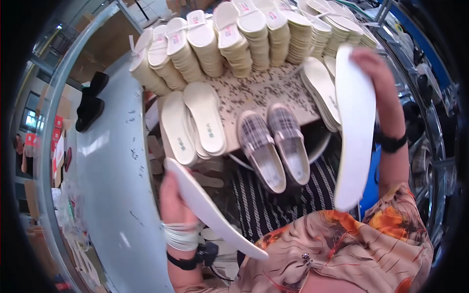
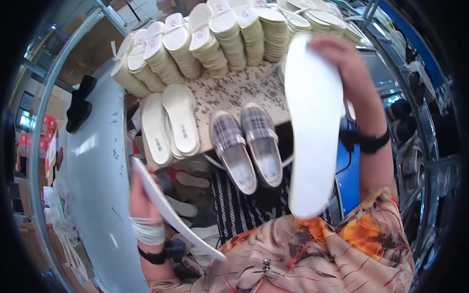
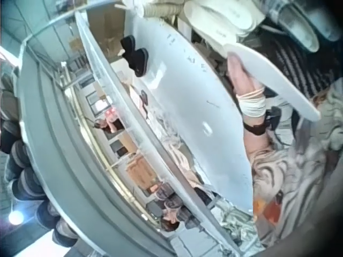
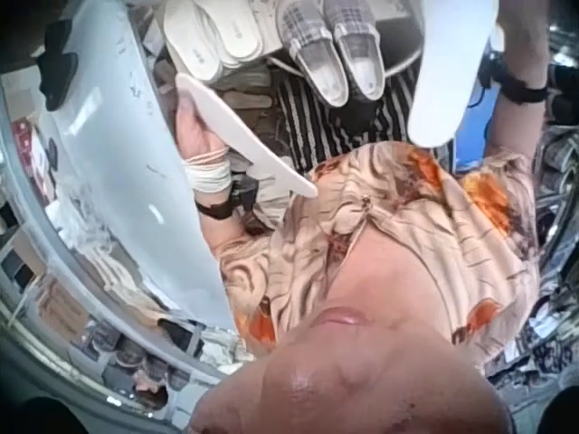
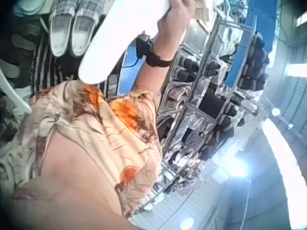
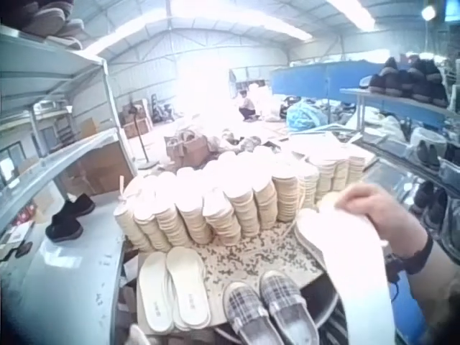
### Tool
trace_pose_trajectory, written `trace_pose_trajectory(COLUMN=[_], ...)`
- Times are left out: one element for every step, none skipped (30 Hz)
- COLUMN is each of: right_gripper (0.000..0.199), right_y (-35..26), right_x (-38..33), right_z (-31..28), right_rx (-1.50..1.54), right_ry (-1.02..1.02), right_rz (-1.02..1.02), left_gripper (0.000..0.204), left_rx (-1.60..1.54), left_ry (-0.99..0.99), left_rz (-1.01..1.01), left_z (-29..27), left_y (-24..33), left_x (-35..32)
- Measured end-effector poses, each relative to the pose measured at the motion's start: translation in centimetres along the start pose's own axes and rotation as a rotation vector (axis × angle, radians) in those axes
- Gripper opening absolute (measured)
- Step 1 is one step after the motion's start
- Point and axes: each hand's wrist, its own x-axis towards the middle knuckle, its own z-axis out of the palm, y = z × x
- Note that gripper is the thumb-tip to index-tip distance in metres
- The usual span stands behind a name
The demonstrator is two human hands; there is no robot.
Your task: The recorder assembles components of shoes, including inserting insoles and trimming excess material with scissors.
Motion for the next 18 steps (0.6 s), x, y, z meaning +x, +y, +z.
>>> trace_pose_trajectory(right_gripper=[0.018,0.022,0.027,0.029,0.028,0.027,0.026,0.025,0.024,0.025,0.026,0.027,0.027,0.028,0.029,0.026,0.022,0.022], right_y=[0.1,-0.3,-0.7,-1.9,-2.1,-2.6,-2.6,-2.7,-2.6,-2.3,-1.7,-0.8,0.5,1.9,2.7,3.1,3.5,4.5], right_x=[-3.3,-6.9,-9.5,-12.3,-14.5,-15.7,-16.6,-16.4,-15.3,-14.3,-13.3,-12.7,-12.3,-11.6,-11.0,-10.5,-10.2,-10.5], right_z=[-0.9,-0.7,-0.3,0.7,1.0,1.4,1.4,1.1,1.1,1.1,1.1,1.3,1.9,2.4,3.6,5.1,6.6,7.9], right_rx=[0.078,0.121,-0.041,0.176,0.171,0.144,0.109,-0.038,-0.17,-0.315,-0.457,-0.548,-0.638,-0.715,-0.779,-0.94,-1.103,-1.104], right_ry=[-0.194,-0.397,-0.606,-0.72,-0.88,-0.979,-0.969,-0.912,-0.882,-0.866,-0.847,-0.906,-0.961,-1.008,-1.067,-1.115,-1.163,-1.162], right_rz=[0.346,0.415,0.44,0.622,0.639,0.584,0.519,0.518,0.501,0.497,0.492,0.378,0.26,0.261,0.238,0.202,0.156,0.142], left_gripper=[0.029,0.031,0.033,0.035,0.037,0.035,0.032,0.031,0.029,0.028,0.027,0.026,0.026,0.026,0.025,0.024,0.022,0.021], left_rx=[0.101,0.082,0.064,0.044,0.027,0.105,0.377,0.498,0.62,0.769,0.919,1.061,1.072,1.443,1.818,1.985,2.151,2.222], left_ry=[0.041,-0.004,-0.03,-0.097,-0.165,-0.212,-0.209,-0.26,-0.281,-0.321,-0.358,-0.37,-0.352,-0.471,-0.557,-0.506,-0.438,-0.468], left_rz=[-0.096,-0.217,-0.323,-0.394,-0.468,-0.467,-0.41,-0.398,-0.367,-0.378,-0.387,-0.319,-0.308,-0.18,-0.022,0.015,0.057,0.002], left_z=[1.0,2.8,4.1,4.3,4.6,5.2,6.1,6.3,6.0,6.1,6.3,6.1,6.4,6.8,7.4,8.7,10.1,11.1], left_y=[-2.4,-4.1,-5.2,-6.2,-6.9,-6.8,-6.5,-6.4,-5.9,-5.6,-5.5,-5.6,-5.8,-7.0,-7.6,-8.7,-10.0,-11.1], left_x=[-2.0,-3.9,-5.6,-6.8,-7.7,-7.9,-7.3,-5.9,-5.2,-4.2,-3.2,-3.0,-2.7,-0.4,0.9,1.9,2.4,3.2])
